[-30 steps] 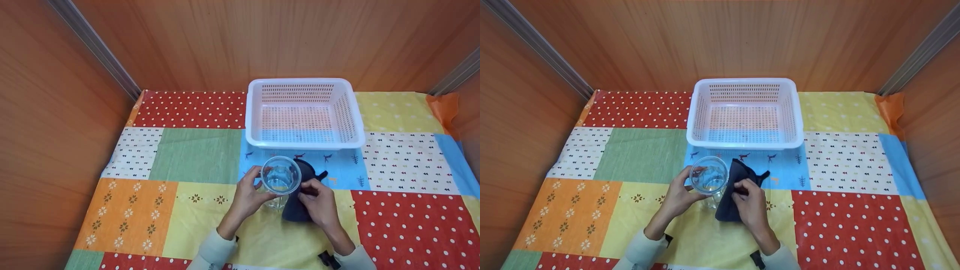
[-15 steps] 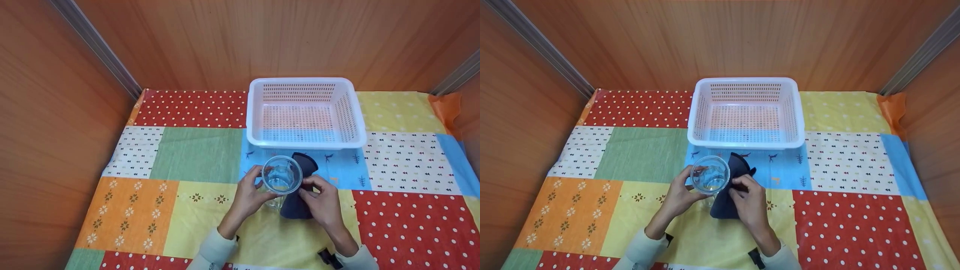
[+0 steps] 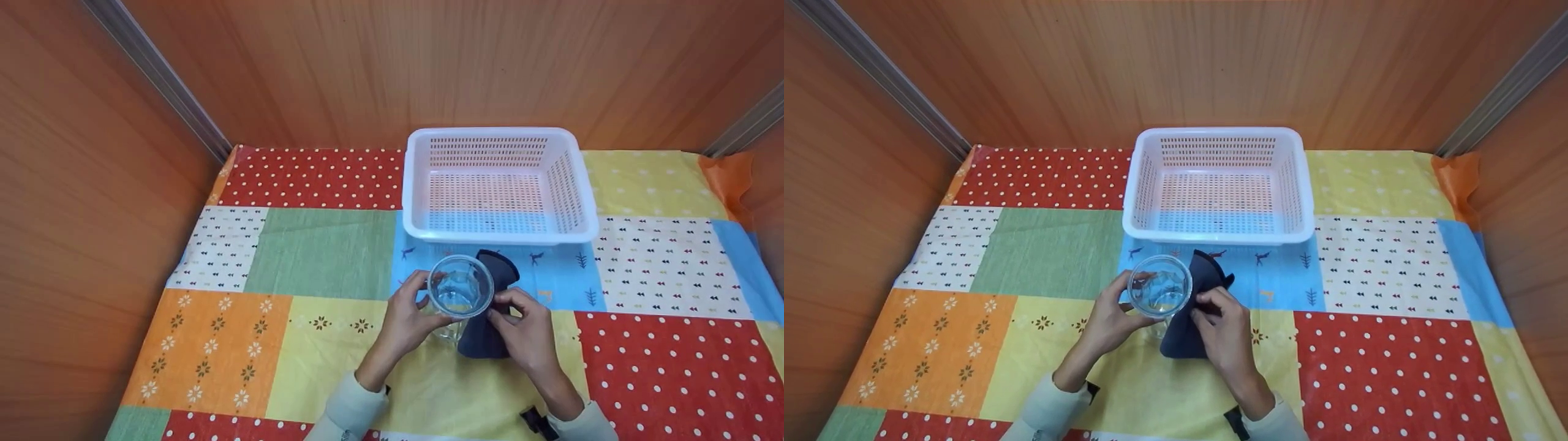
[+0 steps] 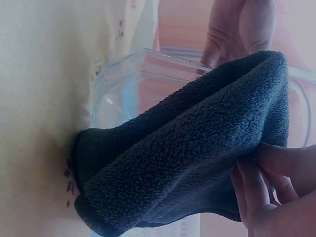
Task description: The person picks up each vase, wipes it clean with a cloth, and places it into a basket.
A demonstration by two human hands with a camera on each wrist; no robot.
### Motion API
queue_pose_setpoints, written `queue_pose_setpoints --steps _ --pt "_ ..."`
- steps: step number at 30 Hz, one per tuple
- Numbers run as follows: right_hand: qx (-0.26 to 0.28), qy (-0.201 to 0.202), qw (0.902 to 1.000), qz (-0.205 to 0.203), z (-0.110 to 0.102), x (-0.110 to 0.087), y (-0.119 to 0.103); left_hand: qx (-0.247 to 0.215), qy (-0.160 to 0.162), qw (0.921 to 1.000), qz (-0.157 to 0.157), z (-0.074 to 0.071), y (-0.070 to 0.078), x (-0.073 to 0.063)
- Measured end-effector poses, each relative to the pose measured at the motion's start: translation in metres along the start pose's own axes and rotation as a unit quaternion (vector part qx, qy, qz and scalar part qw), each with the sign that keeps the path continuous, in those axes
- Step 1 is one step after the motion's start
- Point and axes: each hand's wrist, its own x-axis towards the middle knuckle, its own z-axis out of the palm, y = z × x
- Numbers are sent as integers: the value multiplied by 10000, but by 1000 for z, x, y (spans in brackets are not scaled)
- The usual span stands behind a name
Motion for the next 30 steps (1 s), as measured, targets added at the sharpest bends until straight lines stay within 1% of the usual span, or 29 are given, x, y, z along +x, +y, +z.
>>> queue_pose_setpoints --steps 5,10,15,18,27,30 --pt "-22 -14 10000 56 0 0 2 -86 -22 10000 6 0 -1 0" --pt "-24 -104 9997 213 1 -1 6 -91 -19 10000 -27 -1 0 -1" --pt "-156 -182 9991 339 2 -1 13 -24 10 10000 47 -1 -1 -2" --pt "-247 -199 9989 343 2 -2 19 -5 28 10000 75 -1 -1 -2" --pt "-461 -260 9974 493 4 -2 35 20 19 10000 -34 -1 -1 -1" --pt "-544 -283 9971 455 4 -1 41 9 15 10000 -73 -1 0 -1"
